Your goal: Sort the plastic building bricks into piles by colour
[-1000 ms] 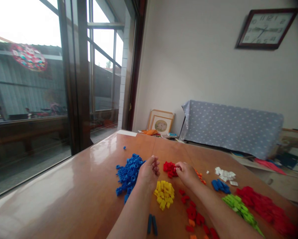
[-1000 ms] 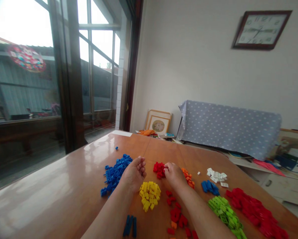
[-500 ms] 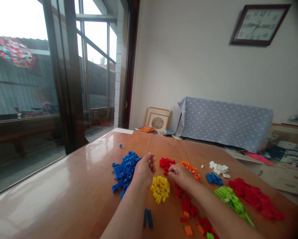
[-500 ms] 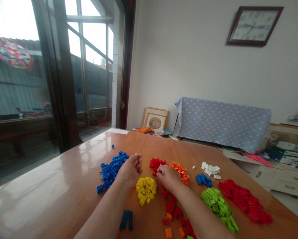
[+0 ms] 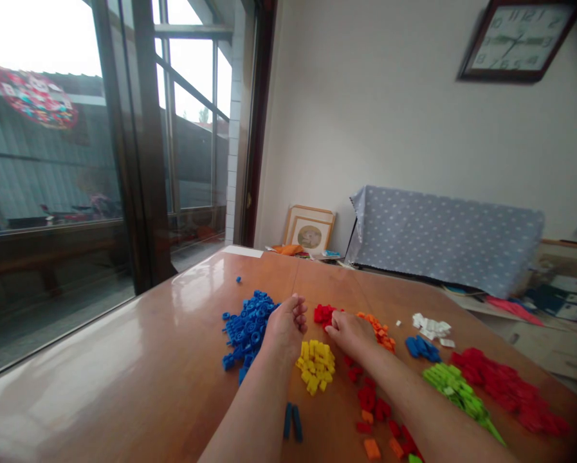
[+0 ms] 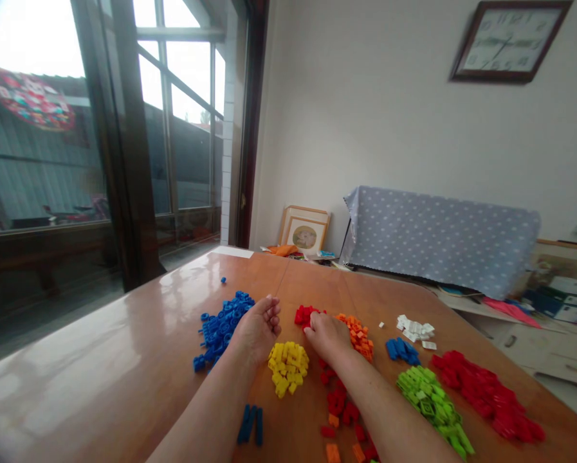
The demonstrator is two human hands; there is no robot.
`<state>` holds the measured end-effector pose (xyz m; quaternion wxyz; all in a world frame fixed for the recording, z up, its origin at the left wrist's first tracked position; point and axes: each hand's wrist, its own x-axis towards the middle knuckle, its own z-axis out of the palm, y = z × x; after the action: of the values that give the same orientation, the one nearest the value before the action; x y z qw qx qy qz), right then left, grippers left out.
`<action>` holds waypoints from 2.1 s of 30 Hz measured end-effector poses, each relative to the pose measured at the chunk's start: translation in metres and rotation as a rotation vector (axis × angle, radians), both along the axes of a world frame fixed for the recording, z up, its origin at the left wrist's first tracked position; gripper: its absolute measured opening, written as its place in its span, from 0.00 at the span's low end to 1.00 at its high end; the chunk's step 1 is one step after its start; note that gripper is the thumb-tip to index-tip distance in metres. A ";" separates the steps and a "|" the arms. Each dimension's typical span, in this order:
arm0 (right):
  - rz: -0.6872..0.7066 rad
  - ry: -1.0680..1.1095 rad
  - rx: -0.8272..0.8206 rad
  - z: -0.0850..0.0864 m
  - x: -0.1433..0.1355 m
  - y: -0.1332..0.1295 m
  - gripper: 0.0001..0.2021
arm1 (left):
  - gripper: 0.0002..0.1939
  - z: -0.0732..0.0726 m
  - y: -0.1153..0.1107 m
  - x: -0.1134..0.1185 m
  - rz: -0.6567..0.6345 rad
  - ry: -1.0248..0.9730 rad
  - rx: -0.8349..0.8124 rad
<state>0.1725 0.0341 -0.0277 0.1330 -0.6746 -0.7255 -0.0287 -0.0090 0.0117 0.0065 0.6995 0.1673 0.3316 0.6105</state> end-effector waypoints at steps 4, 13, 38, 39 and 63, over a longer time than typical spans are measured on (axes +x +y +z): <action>-0.004 0.068 -0.005 0.002 0.011 -0.001 0.13 | 0.10 0.000 0.000 0.000 -0.010 -0.006 0.001; 0.129 0.251 -0.116 0.005 0.051 -0.017 0.08 | 0.09 0.000 -0.001 0.001 -0.007 0.014 0.006; 0.325 0.405 -0.275 -0.007 0.062 -0.059 0.11 | 0.17 -0.012 -0.002 0.015 -0.041 0.245 0.204; 0.323 0.409 -0.264 -0.007 0.063 -0.059 0.11 | 0.18 -0.012 -0.004 0.016 -0.048 0.277 0.224; 0.294 0.351 -0.201 -0.012 0.065 -0.057 0.05 | 0.18 -0.015 -0.014 0.034 -0.079 0.798 0.478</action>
<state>0.2373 -0.0231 -0.0392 0.1919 -0.5664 -0.7808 0.1807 0.0253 -0.0026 -0.0090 0.4819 0.5580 0.4181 0.5306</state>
